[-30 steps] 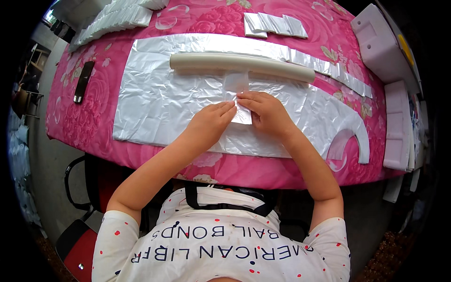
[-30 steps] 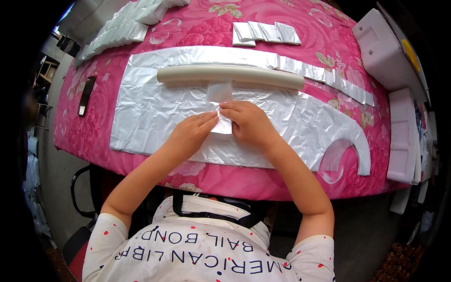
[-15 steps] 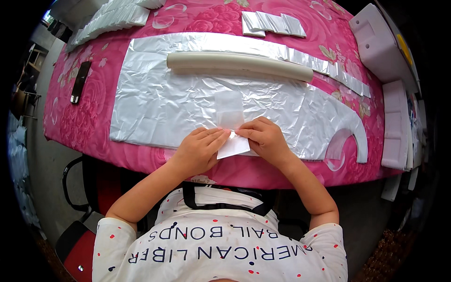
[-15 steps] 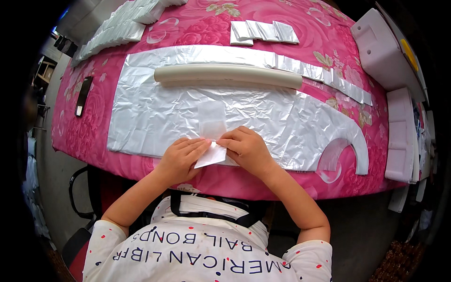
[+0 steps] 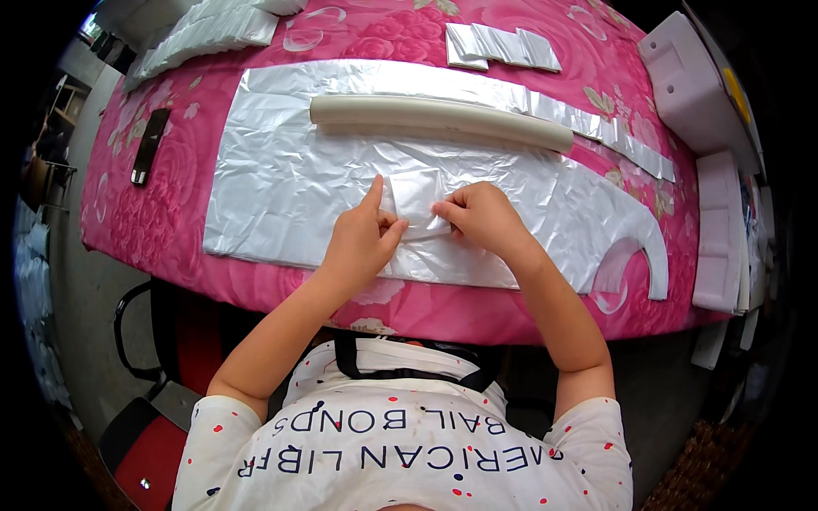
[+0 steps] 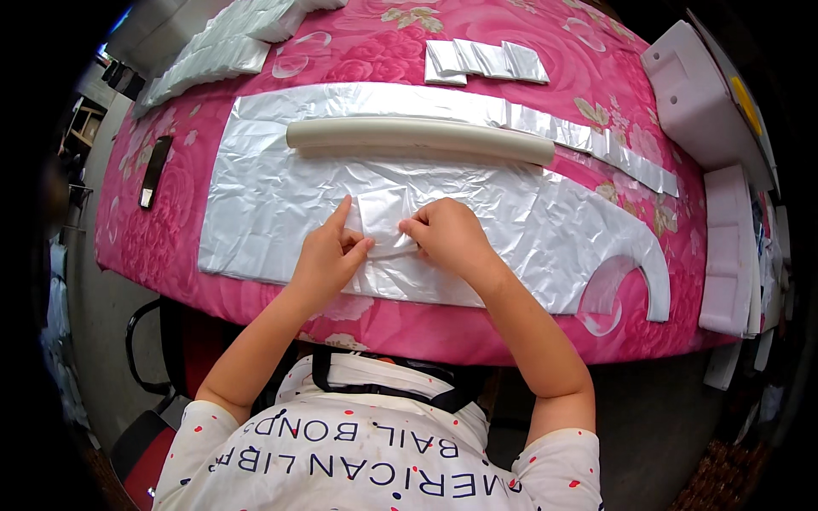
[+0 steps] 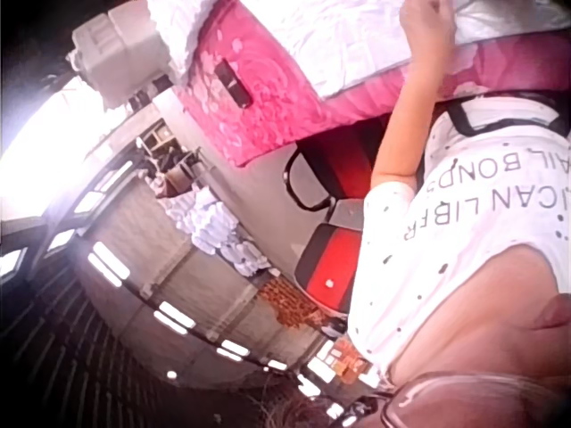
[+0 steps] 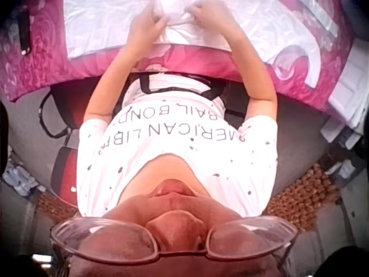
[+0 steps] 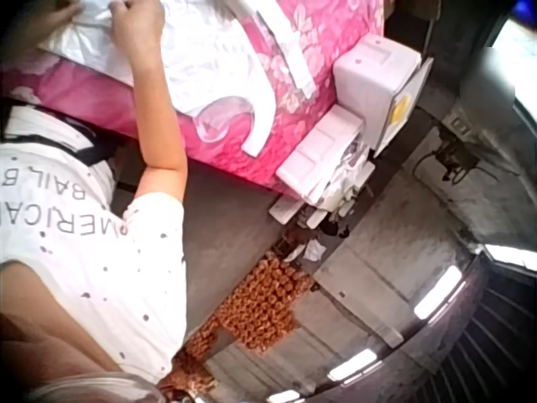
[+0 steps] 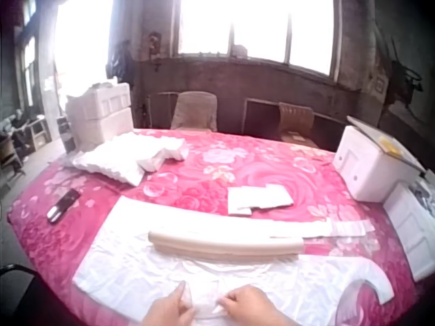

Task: The person repeatedly unrolls a sheet of clear plastic wrap from a roll, places it over a silver template on a pink floral tablecloth, and folds the plastic into small rectangular packets. The person handles the plastic roll and the folded packets throughout the clip.

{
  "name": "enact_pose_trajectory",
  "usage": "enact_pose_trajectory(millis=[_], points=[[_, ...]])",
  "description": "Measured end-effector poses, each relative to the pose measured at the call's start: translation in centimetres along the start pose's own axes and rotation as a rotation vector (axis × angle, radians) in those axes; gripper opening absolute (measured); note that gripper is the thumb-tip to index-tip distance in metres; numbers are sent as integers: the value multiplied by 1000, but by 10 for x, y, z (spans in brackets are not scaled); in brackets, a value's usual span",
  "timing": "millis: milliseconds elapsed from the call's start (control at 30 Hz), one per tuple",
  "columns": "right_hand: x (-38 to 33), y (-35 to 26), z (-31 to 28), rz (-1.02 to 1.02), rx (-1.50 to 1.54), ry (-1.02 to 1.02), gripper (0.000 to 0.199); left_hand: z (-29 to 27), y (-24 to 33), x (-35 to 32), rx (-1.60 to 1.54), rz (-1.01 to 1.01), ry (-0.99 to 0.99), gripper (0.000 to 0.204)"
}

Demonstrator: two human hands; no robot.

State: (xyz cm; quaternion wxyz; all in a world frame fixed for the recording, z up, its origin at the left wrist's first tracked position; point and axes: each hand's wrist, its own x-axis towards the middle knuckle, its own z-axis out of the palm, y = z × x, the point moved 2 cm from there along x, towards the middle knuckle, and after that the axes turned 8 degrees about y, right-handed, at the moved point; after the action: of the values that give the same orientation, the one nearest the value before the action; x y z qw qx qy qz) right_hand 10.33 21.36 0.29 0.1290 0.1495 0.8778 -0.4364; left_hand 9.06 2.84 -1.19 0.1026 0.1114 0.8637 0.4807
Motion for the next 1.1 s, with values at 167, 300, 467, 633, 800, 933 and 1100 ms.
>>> enact_pose_trajectory(millis=[167,300,467,633,800,933,1100], points=[[10,4,1,82,18,-69,29,-2,-5,7,-120,-124,-36,72],[11,3,3,87,14,-63,29,-7,5,4,92,154,64,69],[10,0,0,70,-33,-60,30,18,8,-2,373,670,40,63],[13,6,4,32,-25,-48,31,41,4,3,570,562,18,78],[10,4,5,74,0,-41,27,46,-4,5,583,537,3,93],[-1,0,6,-41,-152,63,21,46,-7,6,581,559,17,96],[-17,7,0,-176,-295,174,17,46,-3,7,582,552,-1,96]])
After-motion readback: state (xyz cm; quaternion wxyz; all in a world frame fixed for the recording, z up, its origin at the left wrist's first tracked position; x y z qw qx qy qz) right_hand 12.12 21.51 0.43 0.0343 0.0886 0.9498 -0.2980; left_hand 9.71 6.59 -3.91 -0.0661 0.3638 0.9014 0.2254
